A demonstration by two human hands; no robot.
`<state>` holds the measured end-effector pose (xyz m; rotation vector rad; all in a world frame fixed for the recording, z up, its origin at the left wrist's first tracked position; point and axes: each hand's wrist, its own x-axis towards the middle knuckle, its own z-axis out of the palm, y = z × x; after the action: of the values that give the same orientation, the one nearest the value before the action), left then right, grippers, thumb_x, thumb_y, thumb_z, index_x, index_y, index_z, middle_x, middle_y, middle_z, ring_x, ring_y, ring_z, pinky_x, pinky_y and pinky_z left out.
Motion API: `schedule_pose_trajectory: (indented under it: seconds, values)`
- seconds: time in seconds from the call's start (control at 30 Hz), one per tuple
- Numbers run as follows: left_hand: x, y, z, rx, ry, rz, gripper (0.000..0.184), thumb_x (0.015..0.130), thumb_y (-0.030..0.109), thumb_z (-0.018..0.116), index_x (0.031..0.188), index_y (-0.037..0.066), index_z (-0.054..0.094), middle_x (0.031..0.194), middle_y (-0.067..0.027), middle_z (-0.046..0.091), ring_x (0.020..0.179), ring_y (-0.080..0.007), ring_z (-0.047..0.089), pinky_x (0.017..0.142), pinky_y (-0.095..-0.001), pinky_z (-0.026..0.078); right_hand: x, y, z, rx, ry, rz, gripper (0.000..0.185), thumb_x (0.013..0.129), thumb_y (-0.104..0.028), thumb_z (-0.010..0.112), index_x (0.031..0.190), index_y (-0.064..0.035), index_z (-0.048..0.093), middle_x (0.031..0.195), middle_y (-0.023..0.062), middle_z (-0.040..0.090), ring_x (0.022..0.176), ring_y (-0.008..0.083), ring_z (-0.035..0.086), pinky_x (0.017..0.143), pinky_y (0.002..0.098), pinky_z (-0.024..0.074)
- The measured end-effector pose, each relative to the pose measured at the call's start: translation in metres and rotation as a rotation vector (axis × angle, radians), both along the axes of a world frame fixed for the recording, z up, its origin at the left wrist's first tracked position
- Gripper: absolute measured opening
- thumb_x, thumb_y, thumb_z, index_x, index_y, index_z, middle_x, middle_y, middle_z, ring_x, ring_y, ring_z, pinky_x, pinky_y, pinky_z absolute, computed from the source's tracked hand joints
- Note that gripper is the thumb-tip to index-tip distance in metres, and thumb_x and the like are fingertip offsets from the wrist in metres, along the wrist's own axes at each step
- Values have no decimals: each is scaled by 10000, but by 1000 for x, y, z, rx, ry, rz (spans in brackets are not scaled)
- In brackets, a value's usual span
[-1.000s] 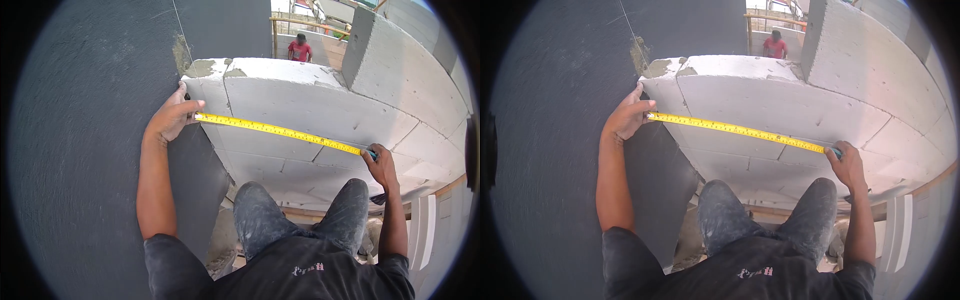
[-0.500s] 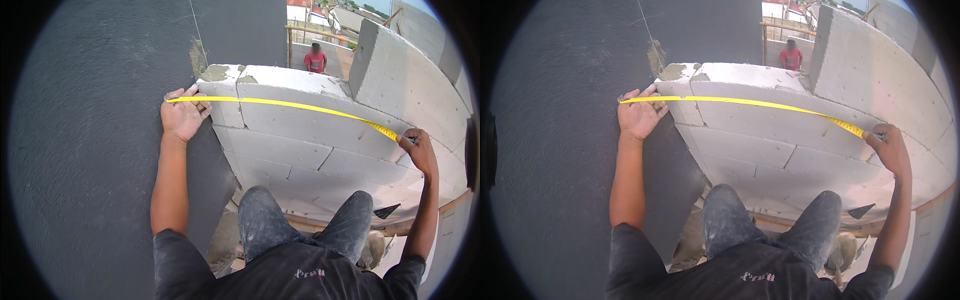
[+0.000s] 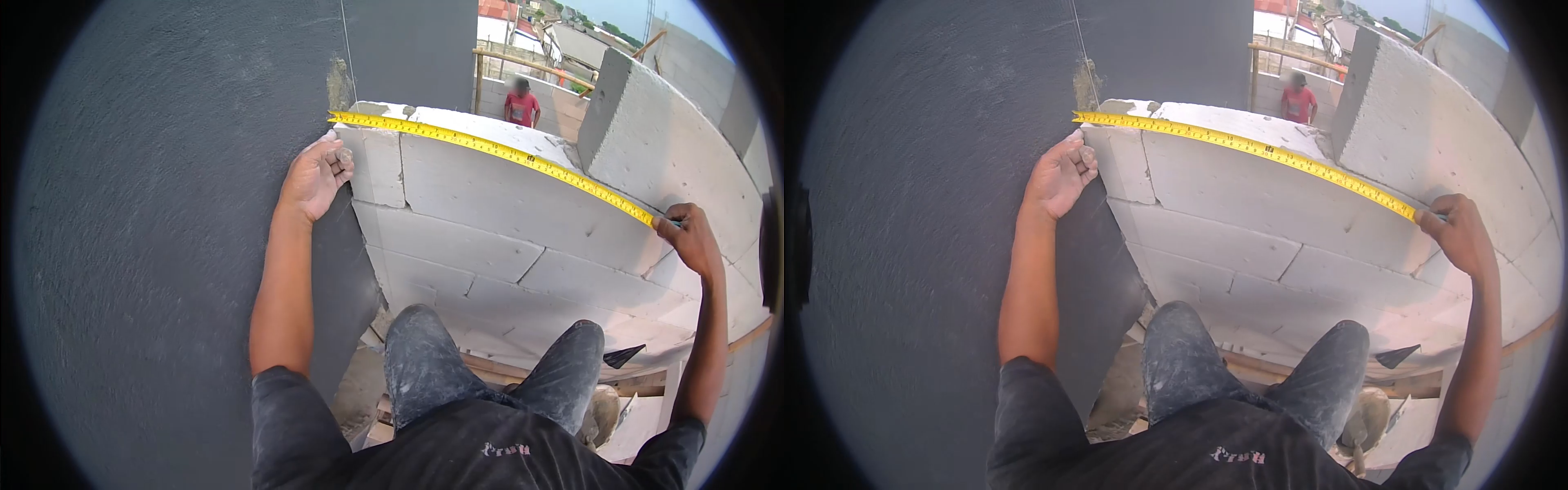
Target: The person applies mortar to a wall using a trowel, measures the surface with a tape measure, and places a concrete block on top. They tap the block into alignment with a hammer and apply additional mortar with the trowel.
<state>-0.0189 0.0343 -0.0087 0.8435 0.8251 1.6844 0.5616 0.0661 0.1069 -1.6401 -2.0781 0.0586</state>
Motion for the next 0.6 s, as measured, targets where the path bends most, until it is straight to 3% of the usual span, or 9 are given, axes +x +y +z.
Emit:
schedule_pose_trajectory:
  seconds: [0.1,0.17,0.27,0.37,0.47,0.6]
  values:
    - [6,-3,6,-102,219,130,313,994,269,674,1220,62,614,818,18,607,811,-116,592,863,-306,482,-4,8,10,-95,-108,19,354,865,-227,722,752,99,644,601,157,467,586,221,467,588,422,398]
    - [6,-1,10,-158,386,188,375,1034,306,641,1273,18,613,795,36,556,772,-79,547,823,-280,483,-6,11,10,9,-124,26,369,878,-246,719,758,93,635,607,171,461,581,230,450,589,438,393]
    - [8,-2,18,-195,487,213,376,1052,381,614,1224,48,639,743,57,544,737,-72,526,831,-296,479,-24,7,20,50,-179,-14,371,884,-264,724,792,91,671,616,191,513,576,261,499,603,441,426]
    - [12,-2,19,-227,545,261,407,1067,404,594,1227,33,647,739,59,536,732,-72,521,803,-292,473,-29,7,16,151,-167,-4,355,892,-269,727,840,83,717,641,213,582,585,291,568,624,436,465]
    - [15,-6,23,-259,547,259,410,1071,397,590,1245,30,643,727,60,527,723,-75,522,788,-286,462,-37,7,23,61,-228,-111,350,903,-279,726,881,70,749,697,234,639,630,306,627,652,430,493]
    - [15,-7,22,-236,562,257,376,1063,417,610,1204,70,649,716,59,522,701,-80,522,767,-278,450,-20,21,11,141,-231,-62,353,916,-306,730,918,42,789,759,214,700,659,292,650,667,415,521]
